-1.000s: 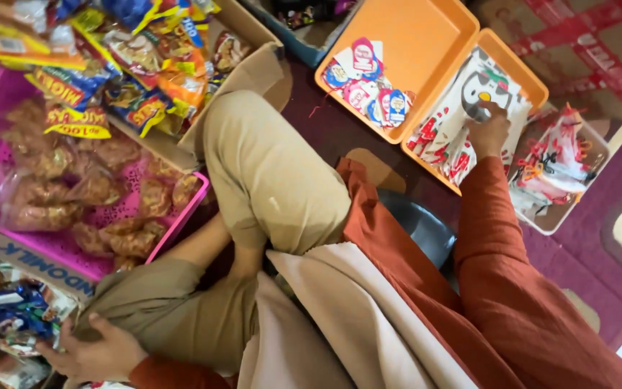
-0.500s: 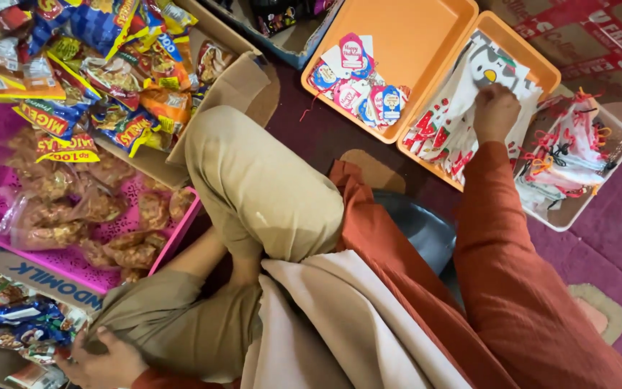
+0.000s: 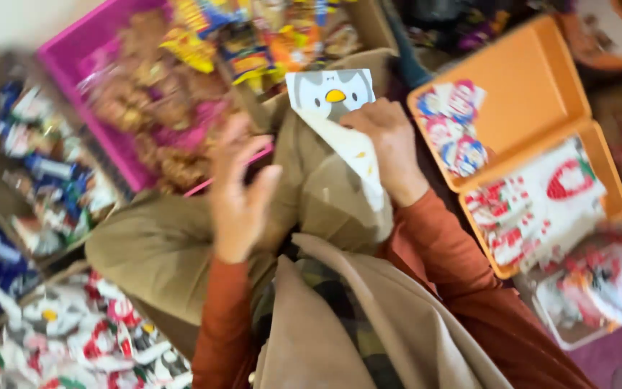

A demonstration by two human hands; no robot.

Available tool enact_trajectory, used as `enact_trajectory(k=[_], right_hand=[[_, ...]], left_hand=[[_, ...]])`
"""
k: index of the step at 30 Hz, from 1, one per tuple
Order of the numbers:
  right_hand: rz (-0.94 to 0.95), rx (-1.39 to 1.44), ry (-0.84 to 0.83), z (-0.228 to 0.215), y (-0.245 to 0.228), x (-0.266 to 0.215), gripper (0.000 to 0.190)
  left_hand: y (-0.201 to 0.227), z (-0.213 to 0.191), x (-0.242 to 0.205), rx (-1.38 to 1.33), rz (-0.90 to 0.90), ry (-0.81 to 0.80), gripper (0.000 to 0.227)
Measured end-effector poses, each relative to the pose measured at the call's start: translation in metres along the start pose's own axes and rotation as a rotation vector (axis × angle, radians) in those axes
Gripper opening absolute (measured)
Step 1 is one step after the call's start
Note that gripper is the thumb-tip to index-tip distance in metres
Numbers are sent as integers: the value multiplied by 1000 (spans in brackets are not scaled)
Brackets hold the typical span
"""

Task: The person is packing various small snack items into decorative gift bags while sitting on the floor.

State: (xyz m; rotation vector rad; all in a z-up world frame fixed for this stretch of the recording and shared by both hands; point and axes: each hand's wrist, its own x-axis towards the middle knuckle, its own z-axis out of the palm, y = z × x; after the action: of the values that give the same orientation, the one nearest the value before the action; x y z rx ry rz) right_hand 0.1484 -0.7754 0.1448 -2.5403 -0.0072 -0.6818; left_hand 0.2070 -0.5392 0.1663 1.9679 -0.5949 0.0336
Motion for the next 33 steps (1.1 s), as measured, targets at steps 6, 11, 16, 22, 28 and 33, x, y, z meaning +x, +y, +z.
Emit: enact_trajectory(k=[6,11,16,22,28,33], right_hand=[[-12,-104,-120,66,-15,-2,18],[-12,-116,-207,62,-25,1,22],[-3,6,-202,67,-16,-9,24],[-161,55,-95,63,-30,5,13],[-292,-131,-89,65,-53,29,12],[-183,44,-136,87,-59,30,32]], left_hand=[[14,25,-7,-68,127,-29,14],[-21,53,-26,518,203,-83,12],[-51,70,-34,603,104,-47,14],[-40,47,-27,655,-76,-102,37],[-41,14,-21,617,-260,-152,61],[-48,-4,-23,642,-102,24,49]])
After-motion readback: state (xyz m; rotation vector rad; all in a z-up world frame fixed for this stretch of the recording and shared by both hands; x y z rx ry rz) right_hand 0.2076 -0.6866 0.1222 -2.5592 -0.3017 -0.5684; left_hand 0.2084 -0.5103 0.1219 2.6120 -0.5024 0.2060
